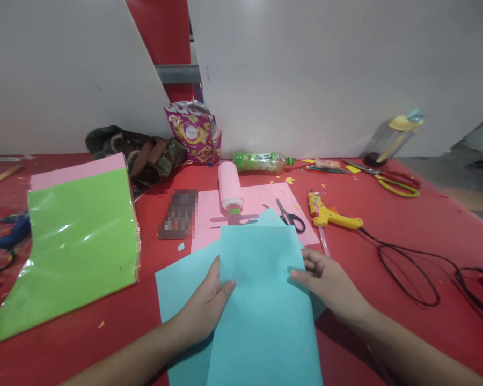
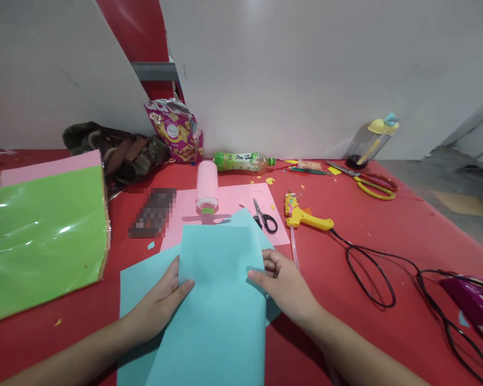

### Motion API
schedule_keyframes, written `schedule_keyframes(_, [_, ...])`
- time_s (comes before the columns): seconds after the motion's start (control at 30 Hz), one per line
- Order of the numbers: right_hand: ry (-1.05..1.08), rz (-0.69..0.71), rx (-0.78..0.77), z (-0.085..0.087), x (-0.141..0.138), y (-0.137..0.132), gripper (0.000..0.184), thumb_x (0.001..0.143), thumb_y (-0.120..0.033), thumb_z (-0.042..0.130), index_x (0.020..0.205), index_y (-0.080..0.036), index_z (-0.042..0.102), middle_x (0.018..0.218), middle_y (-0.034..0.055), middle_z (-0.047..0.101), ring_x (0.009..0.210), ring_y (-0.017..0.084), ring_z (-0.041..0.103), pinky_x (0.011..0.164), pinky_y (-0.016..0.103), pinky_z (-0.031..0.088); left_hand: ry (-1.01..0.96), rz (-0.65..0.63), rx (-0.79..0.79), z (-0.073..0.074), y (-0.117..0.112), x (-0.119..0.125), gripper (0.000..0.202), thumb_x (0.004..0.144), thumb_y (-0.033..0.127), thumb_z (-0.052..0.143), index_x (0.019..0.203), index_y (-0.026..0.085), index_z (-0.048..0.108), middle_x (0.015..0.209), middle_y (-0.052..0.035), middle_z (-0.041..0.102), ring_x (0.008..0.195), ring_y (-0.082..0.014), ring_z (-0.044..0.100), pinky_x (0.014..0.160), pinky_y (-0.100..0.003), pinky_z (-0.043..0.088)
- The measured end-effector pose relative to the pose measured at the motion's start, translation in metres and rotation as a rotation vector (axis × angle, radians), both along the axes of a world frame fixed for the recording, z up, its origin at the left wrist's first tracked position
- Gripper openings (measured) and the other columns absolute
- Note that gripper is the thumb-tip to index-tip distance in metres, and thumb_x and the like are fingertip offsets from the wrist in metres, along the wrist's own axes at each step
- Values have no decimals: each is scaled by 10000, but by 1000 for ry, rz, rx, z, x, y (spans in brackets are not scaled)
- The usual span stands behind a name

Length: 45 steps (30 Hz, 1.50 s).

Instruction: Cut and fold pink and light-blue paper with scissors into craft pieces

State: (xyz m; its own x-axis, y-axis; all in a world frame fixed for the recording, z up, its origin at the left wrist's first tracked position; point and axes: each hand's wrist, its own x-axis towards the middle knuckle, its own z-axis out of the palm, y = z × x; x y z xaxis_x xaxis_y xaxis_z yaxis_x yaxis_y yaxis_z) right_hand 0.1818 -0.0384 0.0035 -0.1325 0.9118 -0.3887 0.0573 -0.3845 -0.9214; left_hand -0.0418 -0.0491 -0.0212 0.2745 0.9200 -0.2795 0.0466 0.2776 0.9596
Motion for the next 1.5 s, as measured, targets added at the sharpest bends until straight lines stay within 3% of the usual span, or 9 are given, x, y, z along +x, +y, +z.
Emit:
schedule_keyframes(0.13, [-111, -51, 14, -2, 2, 1, 282, 631, -416, 630, 628, -176, 483, 509, -54, 493, 477, 95, 481, 478, 221, 396, -18, -79, 8, 2, 0, 0, 575, 837, 354, 429, 1323, 133, 219, 1319, -127, 401, 1256, -236, 284, 1048, -384, 202])
schedule_keyframes(0.23, [-179, -100, 52, -4, 3, 1, 374, 672, -481, 564, 505, -177, 423, 433, -69, 388, 401, 63, 361, 395, 194, 309, -32, -83, -5, 3, 0, 1, 566, 831, 355, 439, 1316, 140, 242, 1299, -119, 429, 1248, -244, 301, 1038, -390, 227])
schedule_keyframes(0.43, [-69, -89, 14, 2, 2, 4, 317, 590, -449, 650, 684, -174, 523, 547, -32, 533, 496, 116, 503, 474, 226, 397, -47, -106, -33, 1, -2, 0, 576, 830, 356, 442, 1319, 135, 231, 1330, -123, 387, 1269, -250, 254, 1047, -413, 201])
schedule_keyframes(0.6, [-218, -158, 90, -2, 4, 5, 393, 656, -482, 570, 466, -188, 389, 417, -73, 338, 389, 65, 328, 391, 199, 283, -47, -140, -42, 2, -2, 0, 569, 842, 368, 427, 1325, 151, 218, 1325, -118, 396, 1260, -248, 274, 1040, -401, 221])
schedule_keyframes(0.83, [21, -106, 25, 0, 2, 3, 277, 632, -363, 650, 812, -175, 557, 615, -19, 593, 594, 143, 562, 550, 246, 433, -87, -167, -43, 3, -2, 1, 547, 860, 356, 407, 1330, 168, 197, 1338, -113, 377, 1257, -229, 282, 1050, -401, 193])
schedule_keyframes(1.03, [-28, -101, 51, -4, 4, 2, 233, 664, -380, 614, 736, -162, 574, 611, -14, 597, 546, 128, 538, 534, 247, 425, -73, -128, -40, 6, -2, 3, 534, 853, 391, 401, 1309, 158, 247, 1287, -126, 435, 1244, -248, 302, 1025, -408, 243])
schedule_keyframes(1.2, [-184, -147, 100, -15, 6, 1, 336, 667, -480, 565, 559, -167, 507, 474, -35, 492, 445, 102, 446, 434, 224, 365, -48, -108, -28, 10, 0, 5, 510, 846, 422, 390, 1270, 149, 312, 1298, -116, 418, 1190, -244, 374, 997, -369, 289])
schedule_keyframes(1.33, [-163, -159, 101, -15, 4, 1, 378, 681, -509, 536, 523, -172, 466, 444, -37, 446, 430, 97, 418, 417, 218, 345, 145, -44, -32, 12, 1, 3, 444, 840, 449, 372, 1171, 163, 449, 1188, -91, 520, 1101, -237, 453, 934, -333, 343])
schedule_keyframes(1.5, [-57, -133, 109, -6, 2, 3, 301, 606, -437, 633, 675, -178, 496, 537, -44, 491, 478, 98, 447, 472, 223, 378, 224, -79, 37, 13, 0, 3, 343, 846, 412, 362, 1023, 185, 549, 924, -38, 626, 850, -198, 552, 772, -275, 422])
